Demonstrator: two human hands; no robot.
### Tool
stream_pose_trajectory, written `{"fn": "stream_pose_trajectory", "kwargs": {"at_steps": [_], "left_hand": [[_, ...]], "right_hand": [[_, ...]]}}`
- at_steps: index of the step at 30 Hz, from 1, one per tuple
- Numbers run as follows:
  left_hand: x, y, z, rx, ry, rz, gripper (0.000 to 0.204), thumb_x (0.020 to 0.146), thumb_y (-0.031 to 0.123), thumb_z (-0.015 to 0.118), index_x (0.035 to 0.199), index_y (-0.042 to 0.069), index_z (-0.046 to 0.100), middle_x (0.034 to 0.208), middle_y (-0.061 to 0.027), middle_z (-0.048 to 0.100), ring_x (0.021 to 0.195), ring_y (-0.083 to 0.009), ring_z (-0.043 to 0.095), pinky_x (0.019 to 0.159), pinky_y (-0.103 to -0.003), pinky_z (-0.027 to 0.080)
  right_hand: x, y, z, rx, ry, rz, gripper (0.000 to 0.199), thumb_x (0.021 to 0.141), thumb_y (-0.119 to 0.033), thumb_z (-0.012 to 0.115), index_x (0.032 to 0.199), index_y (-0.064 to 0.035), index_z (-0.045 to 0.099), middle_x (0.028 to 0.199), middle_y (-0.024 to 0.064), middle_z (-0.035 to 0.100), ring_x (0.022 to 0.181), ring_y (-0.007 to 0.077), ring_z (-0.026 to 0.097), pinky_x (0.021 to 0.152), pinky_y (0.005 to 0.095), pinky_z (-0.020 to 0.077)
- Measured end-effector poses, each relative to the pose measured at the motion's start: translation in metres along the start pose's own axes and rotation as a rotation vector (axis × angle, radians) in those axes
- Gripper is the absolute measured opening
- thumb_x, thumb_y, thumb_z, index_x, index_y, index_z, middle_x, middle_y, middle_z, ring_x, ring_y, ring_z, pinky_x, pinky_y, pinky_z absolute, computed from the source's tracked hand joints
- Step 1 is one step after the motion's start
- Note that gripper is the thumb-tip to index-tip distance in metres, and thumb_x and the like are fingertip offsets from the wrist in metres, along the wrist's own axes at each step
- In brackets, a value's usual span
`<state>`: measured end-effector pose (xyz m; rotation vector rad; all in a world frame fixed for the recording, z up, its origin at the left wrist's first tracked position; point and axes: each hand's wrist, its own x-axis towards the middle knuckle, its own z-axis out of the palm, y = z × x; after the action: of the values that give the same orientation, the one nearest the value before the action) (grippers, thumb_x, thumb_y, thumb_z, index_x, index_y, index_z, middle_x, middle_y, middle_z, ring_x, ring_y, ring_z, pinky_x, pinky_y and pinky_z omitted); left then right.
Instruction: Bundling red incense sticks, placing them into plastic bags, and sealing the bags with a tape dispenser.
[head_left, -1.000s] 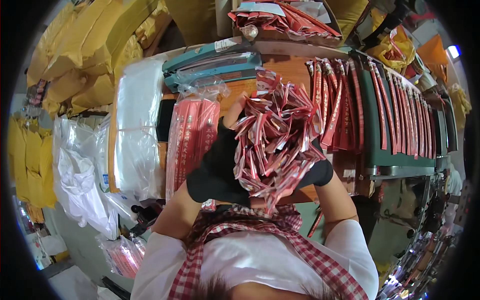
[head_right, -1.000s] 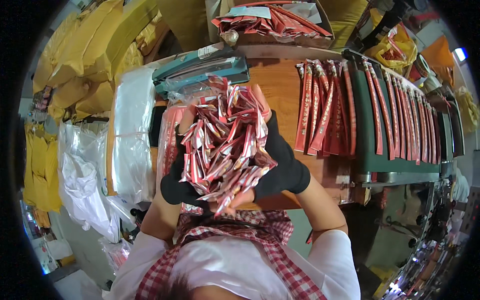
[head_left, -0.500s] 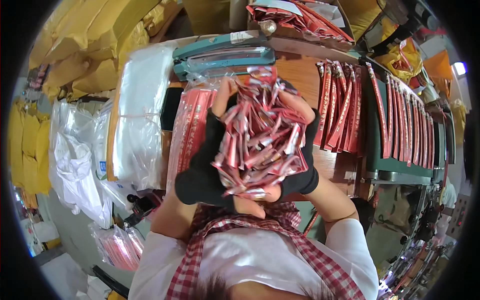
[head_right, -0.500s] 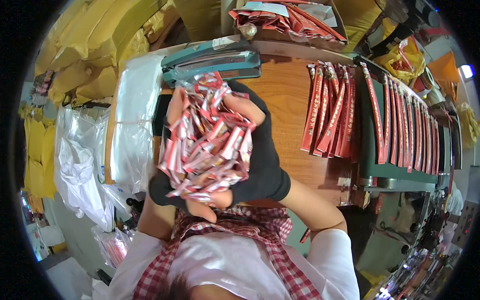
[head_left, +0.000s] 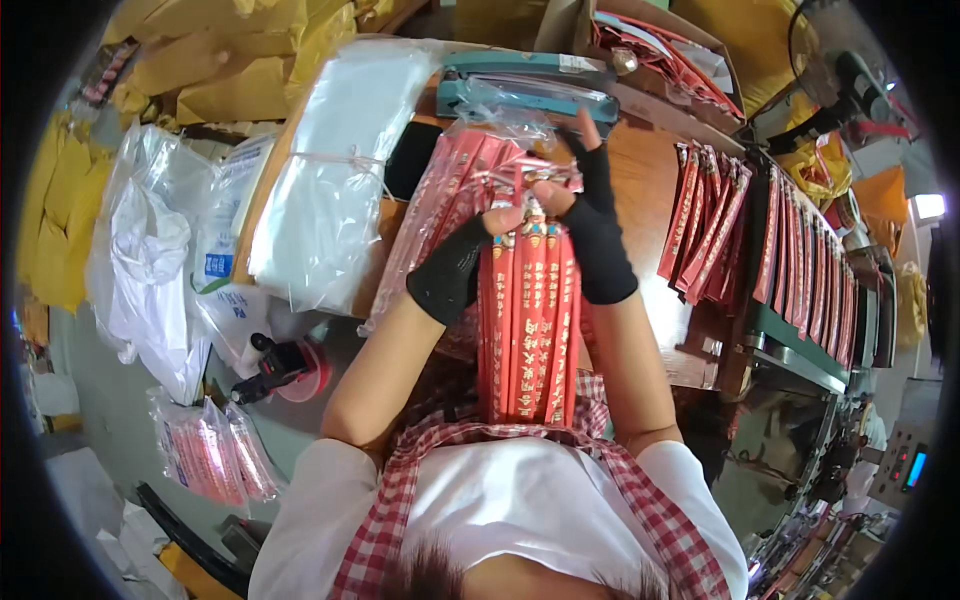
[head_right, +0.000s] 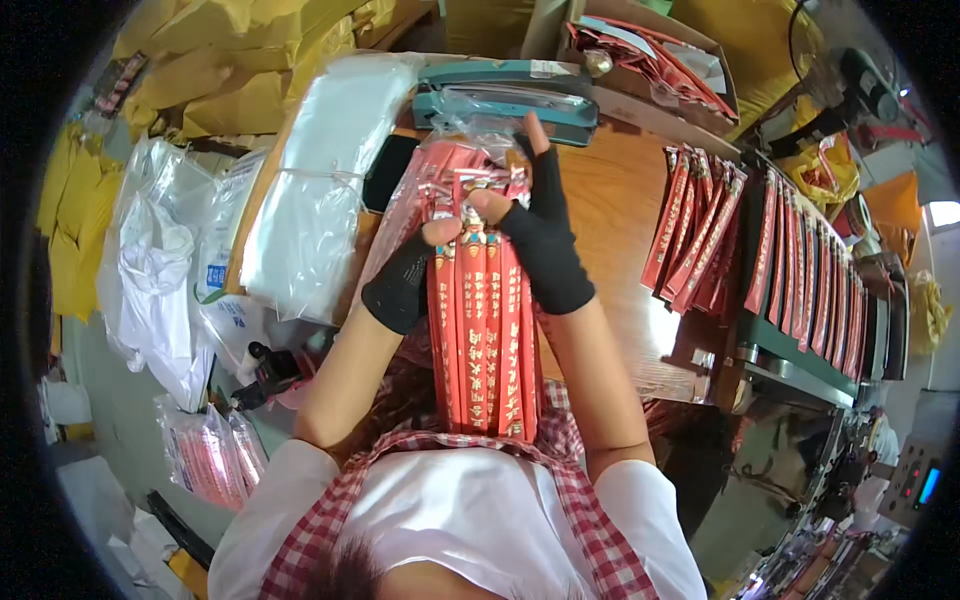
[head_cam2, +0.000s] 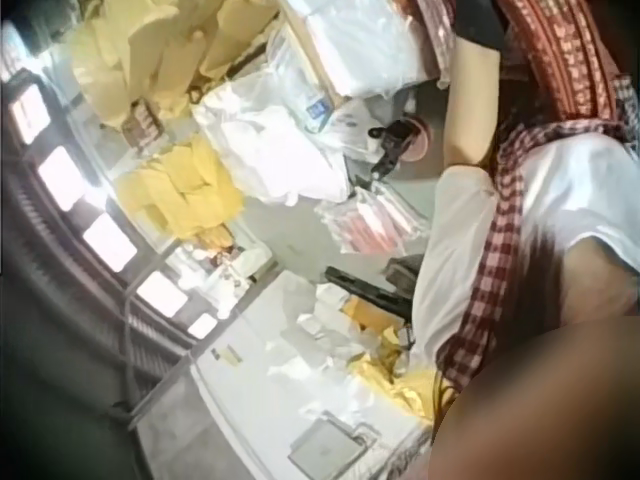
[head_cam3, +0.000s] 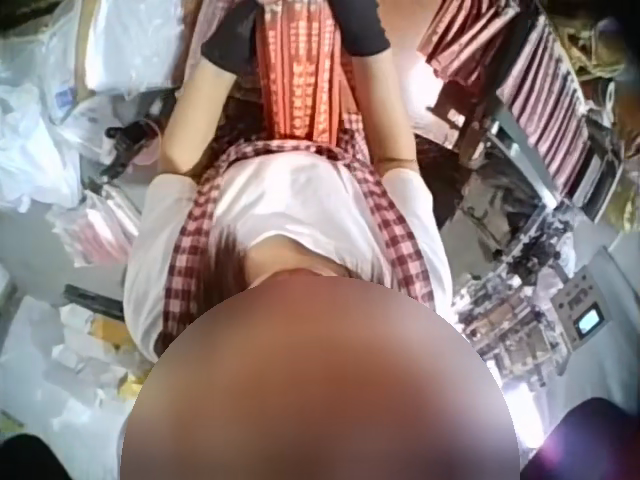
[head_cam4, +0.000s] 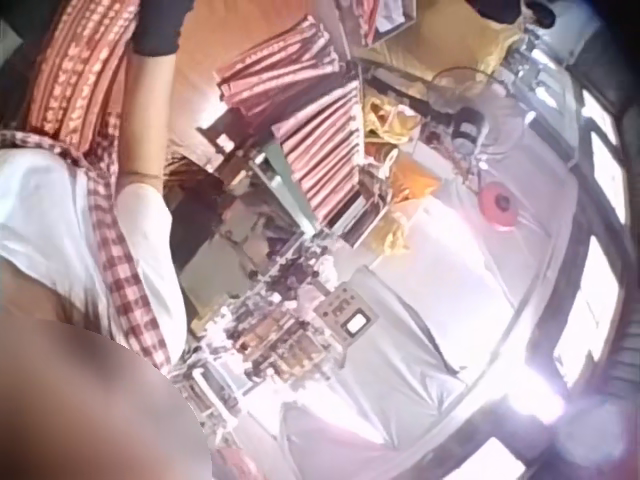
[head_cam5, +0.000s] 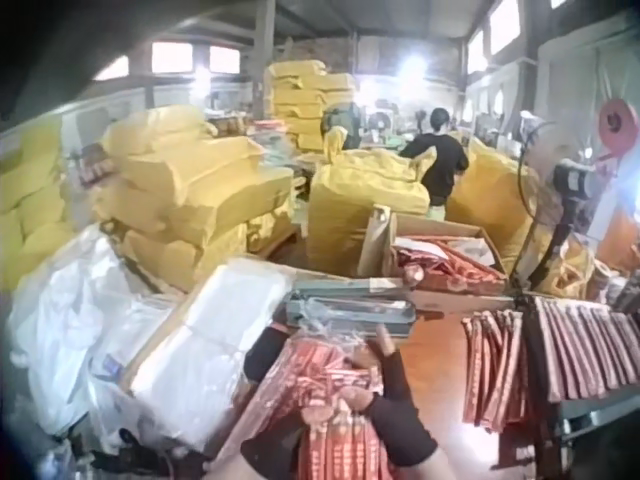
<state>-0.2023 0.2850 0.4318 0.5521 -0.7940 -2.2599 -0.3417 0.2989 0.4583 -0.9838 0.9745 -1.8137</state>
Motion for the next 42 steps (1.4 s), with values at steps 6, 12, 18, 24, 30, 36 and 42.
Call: {"fn": "stream_pose_trajectory", "kwargs": {"at_steps": [6,12,18,24,30,36,42], "left_hand": [[-0.031,0.051,0.016,0.137,-0.350,0.131,0.075,0.068,0.040,0.074,0.127,0.004,0.045,0.119,-0.0119,0.056,0.105,-0.0218,0.059,0.089,-0.033,0.051],[-0.067,0.042,0.037,-0.174,-0.296,0.025,0.073,0.069,0.037,0.076,0.127,0.003,0.047,0.117,-0.0106,0.059,0.104,-0.0210,0.061,0.089,-0.033,0.051],[-0.048,0.022,0.020,-0.270,-0.526,0.048,0.062,0.076,0.025,0.069,0.129,0.002,0.043,0.121,-0.0130,0.057,0.098,-0.0187,0.063,0.087,-0.030,0.052],[-0.077,0.011,-0.040,0.235,0.118,0.046,0.045,0.080,0.024,0.071,0.116,0.005,0.051,0.107,-0.0044,0.058,0.099,-0.0125,0.055,0.090,-0.029,0.044],[-0.164,0.046,-0.214,2.091,0.499,0.371,0.027,0.081,0.025,0.069,0.095,0.004,0.060,0.091,-0.0092,0.061,0.088,-0.0239,0.059,0.078,-0.035,0.046],[-0.135,0.106,-0.171,0.880,0.519,0.184,0.030,0.093,0.023,0.055,0.099,-0.004,0.065,0.092,-0.0088,0.067,0.085,-0.0135,0.062,0.079,-0.027,0.048],[-0.065,0.066,-0.099,0.842,0.534,0.352,0.022,0.090,0.016,0.059,0.093,-0.004,0.068,0.082,-0.0035,0.067,0.081,-0.0077,0.059,0.073,-0.024,0.046]], "right_hand": [[-0.014,-0.077,0.042,-0.138,-0.439,0.155,0.028,0.079,-0.009,0.066,0.106,0.0007,0.065,0.100,0.0072,0.067,0.092,0.0126,0.061,0.083,0.0263,0.0462],[-0.007,-0.072,0.049,0.118,-0.702,0.429,0.087,0.063,-0.030,0.072,0.138,0.0029,0.041,0.128,0.0145,0.053,0.116,0.0205,0.052,0.101,0.0323,0.0358],[-0.001,-0.037,0.034,0.694,-0.983,0.520,0.081,0.067,-0.022,0.068,0.134,0.0124,0.039,0.132,0.0249,0.047,0.109,0.0274,0.055,0.089,0.0374,0.0424],[0.019,0.012,0.011,0.532,-1.016,0.375,0.055,0.065,-0.039,0.067,0.097,0.0052,0.059,0.120,0.0303,0.050,0.100,0.0331,0.056,0.084,0.0401,0.0460],[0.027,0.041,-0.012,0.587,-0.884,0.473,0.053,0.066,-0.040,0.065,0.098,0.0005,0.056,0.118,0.0282,0.050,0.095,0.0350,0.057,0.081,0.0443,0.0508],[0.040,0.063,-0.009,0.534,-0.936,0.562,0.053,0.066,-0.041,0.067,0.102,-0.0031,0.056,0.126,0.0281,0.043,0.097,0.0359,0.057,0.076,0.0444,0.0537],[0.038,0.085,0.037,0.306,-0.938,0.818,0.051,0.070,-0.034,0.066,0.101,0.0049,0.057,0.098,0.0225,0.062,0.089,0.0300,0.063,0.083,0.0384,0.0507]]}}
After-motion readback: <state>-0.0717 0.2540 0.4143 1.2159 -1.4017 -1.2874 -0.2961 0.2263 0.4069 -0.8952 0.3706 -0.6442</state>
